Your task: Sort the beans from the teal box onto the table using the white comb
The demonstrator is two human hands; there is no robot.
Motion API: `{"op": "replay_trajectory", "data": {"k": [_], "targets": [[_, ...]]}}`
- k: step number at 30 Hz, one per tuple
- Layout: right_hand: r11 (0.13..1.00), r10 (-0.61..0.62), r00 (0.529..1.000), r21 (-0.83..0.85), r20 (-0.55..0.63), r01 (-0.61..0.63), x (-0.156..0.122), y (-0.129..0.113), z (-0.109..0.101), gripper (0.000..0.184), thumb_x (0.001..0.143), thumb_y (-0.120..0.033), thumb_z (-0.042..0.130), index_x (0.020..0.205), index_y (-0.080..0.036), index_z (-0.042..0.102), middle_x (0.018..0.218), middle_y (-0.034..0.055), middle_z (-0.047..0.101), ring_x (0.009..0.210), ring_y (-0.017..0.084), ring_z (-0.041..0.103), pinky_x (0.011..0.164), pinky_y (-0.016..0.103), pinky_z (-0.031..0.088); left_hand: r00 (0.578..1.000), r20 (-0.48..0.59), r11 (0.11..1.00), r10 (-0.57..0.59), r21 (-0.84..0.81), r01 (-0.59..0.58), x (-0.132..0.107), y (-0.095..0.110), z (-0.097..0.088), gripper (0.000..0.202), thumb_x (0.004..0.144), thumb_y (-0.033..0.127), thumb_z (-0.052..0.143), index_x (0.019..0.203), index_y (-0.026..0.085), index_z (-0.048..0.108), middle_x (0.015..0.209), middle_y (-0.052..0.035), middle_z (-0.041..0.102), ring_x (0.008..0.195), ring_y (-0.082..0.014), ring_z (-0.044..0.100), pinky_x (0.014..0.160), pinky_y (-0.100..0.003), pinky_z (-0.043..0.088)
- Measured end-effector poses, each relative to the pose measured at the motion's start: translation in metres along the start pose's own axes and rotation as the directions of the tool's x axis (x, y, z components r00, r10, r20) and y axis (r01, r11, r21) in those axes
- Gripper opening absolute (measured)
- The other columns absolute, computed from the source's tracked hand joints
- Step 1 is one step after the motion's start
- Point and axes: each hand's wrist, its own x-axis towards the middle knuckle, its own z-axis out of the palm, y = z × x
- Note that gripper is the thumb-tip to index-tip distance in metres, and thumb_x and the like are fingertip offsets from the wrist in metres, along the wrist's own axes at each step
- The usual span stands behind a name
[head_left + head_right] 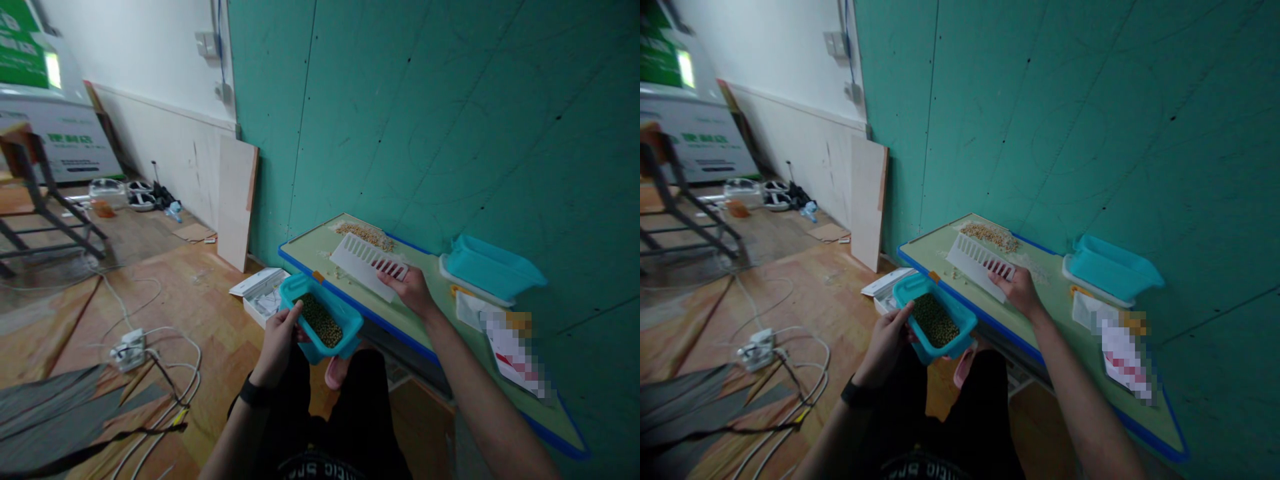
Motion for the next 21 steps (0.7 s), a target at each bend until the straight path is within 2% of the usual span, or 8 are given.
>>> {"op": "replay_trajectory", "data": {"k": [2,10,16,21], "targets": [[1.0,0.003,1.0,-0.001,-0.014,-0.003,0.002,0.0013,-0.0019,0.036,0.076,-0.047,0.077,0.098,-0.018,0.081,0.099,0.0094,0.081,0.097,0.031,0.076,0.091,0.044,0.058,1.0,0.005,1.0,0.0,0.001,0.0,-0.0001,-0.0001,0.0001,0.054,0.066,0.061,0.086,0.053,0.019,0.055,0.045,0.0016,0.057,0.038,-0.0114,0.053,0.041,-0.023,0.047],[1.0,0.022,0.998,0.019,0.062,-0.024,0.0037,0.0102,0.0021,0.037,0.076,-0.044,0.077,0.101,-0.017,0.081,0.101,0.0102,0.081,0.096,0.03,0.076,0.09,0.043,0.059,1.0,-0.005,1.0,-0.015,-0.013,0.015,0.0011,0.0007,-0.0009,0.054,0.063,0.06,0.088,0.054,0.019,0.055,0.045,0.0024,0.055,0.038,-0.0114,0.053,0.041,-0.023,0.047],[0.999,0.019,0.996,0.036,0.082,-0.022,0.0018,0.0072,0.0049,0.034,0.076,-0.044,0.077,0.098,-0.018,0.081,0.098,0.0095,0.081,0.094,0.03,0.077,0.088,0.042,0.059,1.0,-0.01,1.0,-0.015,-0.008,0.015,0.0005,-0.0009,-0.0028,0.052,0.065,0.059,0.088,0.055,0.019,0.056,0.046,0.0026,0.056,0.039,-0.0117,0.054,0.041,-0.023,0.046],[0.999,0.022,0.998,0.045,0.056,-0.024,0.0028,0.0077,0.0041,0.035,0.076,-0.044,0.078,0.099,-0.018,0.081,0.1,0.0096,0.081,0.095,0.03,0.077,0.089,0.042,0.059,1.0,-0.017,1.0,-0.006,0.001,0.006,0.0014,-0.0008,-0.0016,0.055,0.062,0.062,0.088,0.054,0.019,0.055,0.044,0.0025,0.055,0.037,-0.0114,0.053,0.039,-0.022,0.045]]}}
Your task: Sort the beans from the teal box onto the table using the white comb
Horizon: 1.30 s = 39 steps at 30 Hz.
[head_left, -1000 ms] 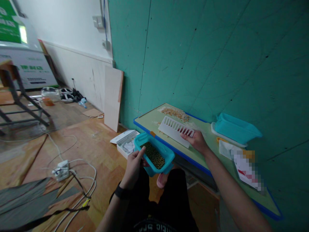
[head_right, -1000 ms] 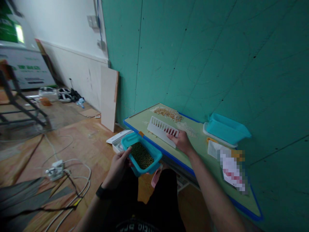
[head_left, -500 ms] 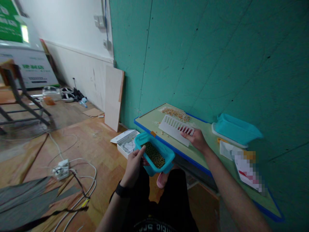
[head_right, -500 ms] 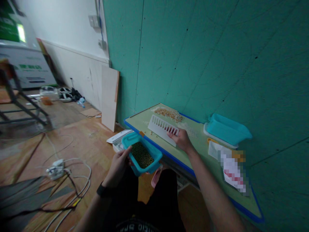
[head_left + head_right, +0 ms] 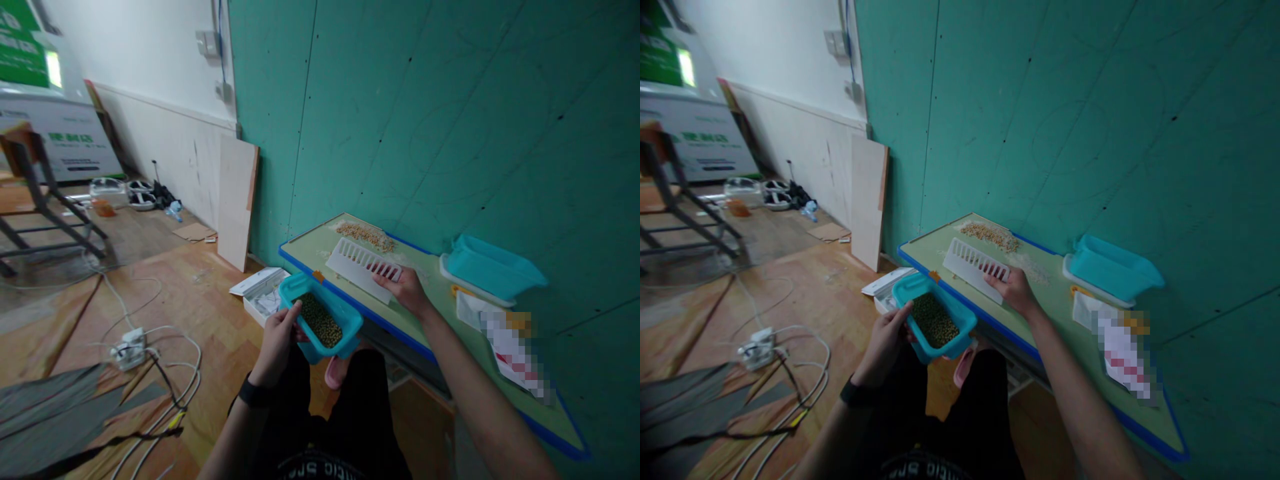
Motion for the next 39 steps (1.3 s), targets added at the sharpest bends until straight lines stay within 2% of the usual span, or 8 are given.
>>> {"op": "replay_trajectory", "data": {"k": [3,8,16,23,33,39], "targets": [[1.0,0.004,1.0,-0.005,-0.024,-0.004,0.002,0.003,-0.002,0.035,0.076,-0.044,0.077,0.1,-0.018,0.081,0.101,0.0096,0.081,0.097,0.03,0.076,0.091,0.043,0.059,1.0,0.002,1.0,-0.002,0.001,0.002,0.0,0.0,0.0,0.055,0.061,0.062,0.088,0.054,0.019,0.055,0.044,0.0021,0.055,0.037,-0.0116,0.053,0.038,-0.022,0.044],[1.0,0.021,1.0,0.005,0.017,-0.021,0.002,0.003,-0.001,0.035,0.076,-0.043,0.077,0.099,-0.017,0.081,0.099,0.0105,0.081,0.096,0.03,0.076,0.09,0.043,0.059,1.0,0.02,1.0,-0.004,-0.013,0.004,-0.002,0.0,0.0,0.053,0.066,0.06,0.087,0.054,0.018,0.055,0.045,0.0019,0.055,0.038,-0.011,0.053,0.041,-0.022,0.046],[0.999,0.034,0.999,0.029,0.037,-0.035,-0.001,0.0,0.002,0.038,0.074,-0.046,0.079,0.098,-0.015,0.08,0.097,0.0123,0.081,0.094,0.031,0.077,0.087,0.044,0.06,1.0,-0.001,1.0,-0.018,-0.021,0.018,-0.002,0.001,0.002,0.057,0.058,0.063,0.089,0.054,0.019,0.054,0.043,0.0029,0.054,0.036,-0.0106,0.052,0.039,-0.022,0.044],[0.999,0.03,0.998,0.043,0.048,-0.032,-0.003,-0.005,0.005,0.037,0.074,-0.046,0.079,0.096,-0.015,0.08,0.097,0.0116,0.081,0.093,0.03,0.077,0.089,0.044,0.059,1.0,0.012,1.0,-0.002,-0.023,0.002,-0.002,-0.002,0.001,0.055,0.063,0.061,0.088,0.053,0.019,0.054,0.044,0.0015,0.056,0.037,-0.0111,0.054,0.04,-0.022,0.045],[0.998,0.036,0.995,0.047,0.089,-0.04,-0.009,-0.012,0.012,0.038,0.077,-0.043,0.076,0.101,-0.014,0.08,0.102,0.0118,0.08,0.094,0.03,0.077,0.086,0.043,0.061,1.0,-0.008,1.0,-0.006,-0.027,0.005,-0.001,0.0,0.003,0.056,0.058,0.062,0.089,0.052,0.019,0.055,0.043,0.0016,0.056,0.036,-0.0115,0.053,0.039,-0.023,0.048],[1.0,0.017,0.996,0.018,0.085,-0.019,-0.017,-0.016,0.019,0.038,0.081,-0.042,0.074,0.107,-0.015,0.079,0.105,0.0112,0.08,0.097,0.029,0.076,0.09,0.043,0.06,0.998,-0.054,0.999,-0.018,-0.041,0.016,-0.002,0.004,0.003,0.057,0.052,0.064,0.091,0.051,0.019,0.055,0.042,0.0017,0.056,0.036,-0.0128,0.055,0.039,-0.024,0.05]]}}
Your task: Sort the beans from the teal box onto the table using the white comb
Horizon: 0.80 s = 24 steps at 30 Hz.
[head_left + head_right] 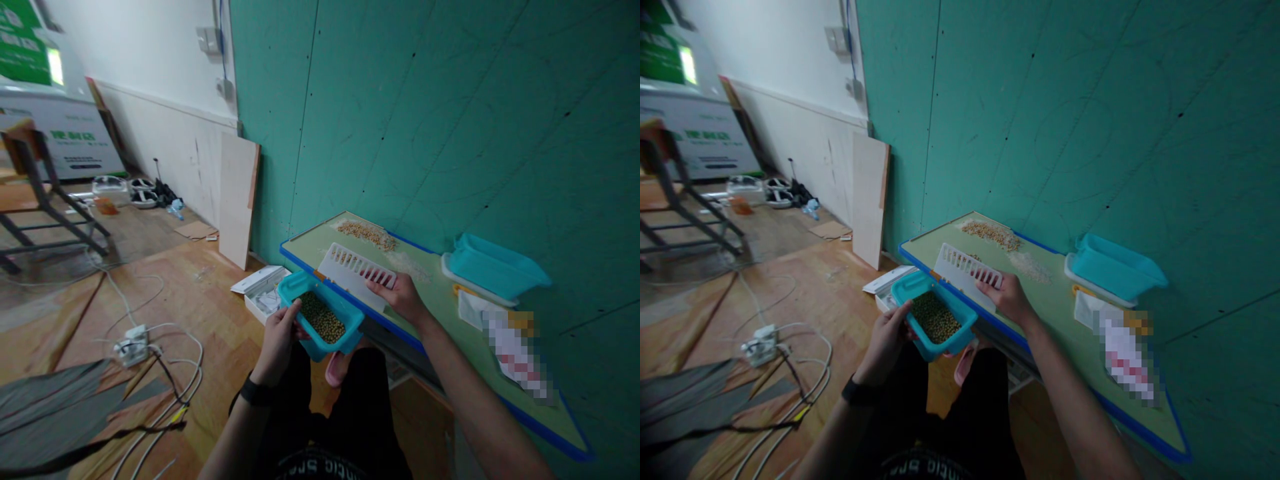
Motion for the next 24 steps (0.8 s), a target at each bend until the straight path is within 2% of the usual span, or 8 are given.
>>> {"op": "replay_trajectory", "data": {"k": [5,7,11,13,17,21,24], "targets": [[1.0,-0.028,1.0,0.002,0.011,0.028,-0.004,-0.006,0.005,0.036,0.083,-0.041,0.074,0.107,-0.015,0.079,0.105,0.0106,0.08,0.099,0.029,0.076,0.09,0.043,0.059,1.0,0.003,1.0,-0.001,-0.009,0.001,0.0,0.0,-0.001,0.057,0.052,0.063,0.091,0.052,0.019,0.056,0.042,0.002,0.056,0.036,-0.0122,0.055,0.039,-0.023,0.049],[0.999,-0.044,0.999,-0.026,-0.024,0.043,-0.003,-0.006,0.003,0.036,0.084,-0.042,0.073,0.107,-0.015,0.079,0.105,0.0103,0.08,0.098,0.029,0.076,0.09,0.041,0.059,1.0,0.01,1.0,0.0,-0.011,0.0,0.0,0.0,-0.002,0.056,0.053,0.063,0.091,0.052,0.019,0.056,0.042,0.002,0.055,0.036,-0.0119,0.054,0.039,-0.023,0.049],[0.975,-0.121,0.975,-0.204,-0.184,0.083,-0.002,-0.01,-0.003,0.033,0.087,-0.042,0.069,0.103,-0.015,0.079,0.103,0.0103,0.08,0.096,0.028,0.076,0.086,0.038,0.058,1.0,0.013,1.0,-0.001,-0.014,0.001,-0.001,0.0,-0.001,0.057,0.052,0.064,0.091,0.051,0.018,0.056,0.042,0.0011,0.056,0.036,-0.012,0.055,0.039,-0.022,0.048],[0.943,-0.161,0.965,-0.321,-0.206,0.088,-0.006,-0.016,-0.001,0.032,0.09,-0.042,0.065,0.101,-0.015,0.079,0.098,0.0105,0.081,0.092,0.028,0.076,0.081,0.035,0.058,1.0,0.024,1.0,-0.002,-0.011,0.002,-0.001,-0.001,-0.001,0.057,0.053,0.064,0.091,0.052,0.018,0.057,0.043,0.0012,0.056,0.037,-0.0117,0.054,0.038,-0.022,0.047],[0.831,-0.228,0.972,-0.532,-0.059,0.163,-0.018,-0.031,0.022,0.031,0.097,-0.034,0.054,0.109,-0.016,0.077,0.094,0.0107,0.081,0.084,0.024,0.077,0.073,0.029,0.057,0.999,0.032,1.0,-0.007,0.008,0.006,0.0,-0.004,-0.002,0.058,0.054,0.065,0.09,0.05,0.019,0.055,0.042,0.0014,0.056,0.036,-0.0117,0.054,0.04,-0.023,0.049],[0.686,-0.276,0.949,-0.661,0.151,0.305,-0.024,-0.039,0.05,0.042,0.098,-0.019,0.048,0.135,-0.018,0.066,0.109,0.0114,0.079,0.088,0.021,0.077,0.081,0.028,0.056,0.999,0.036,1.0,0.004,0.003,-0.004,0.002,-0.008,-0.005,0.057,0.058,0.064,0.089,0.051,0.019,0.055,0.042,0.0008,0.057,0.036,-0.0125,0.055,0.039,-0.023,0.048],[0.613,-0.247,0.939,-0.713,0.237,0.341,-0.025,-0.041,0.056,0.05,0.095,-0.015,0.046,0.143,-0.019,0.06,0.119,0.0105,0.077,0.092,0.019,0.076,0.082,0.026,0.055,0.999,0.037,1.0,0.007,0.0,-0.007,0.002,-0.007,-0.006,0.056,0.058,0.062,0.089,0.051,0.018,0.055,0.042,0.0013,0.056,0.035,-0.0119,0.054,0.038,-0.022,0.047]]}}
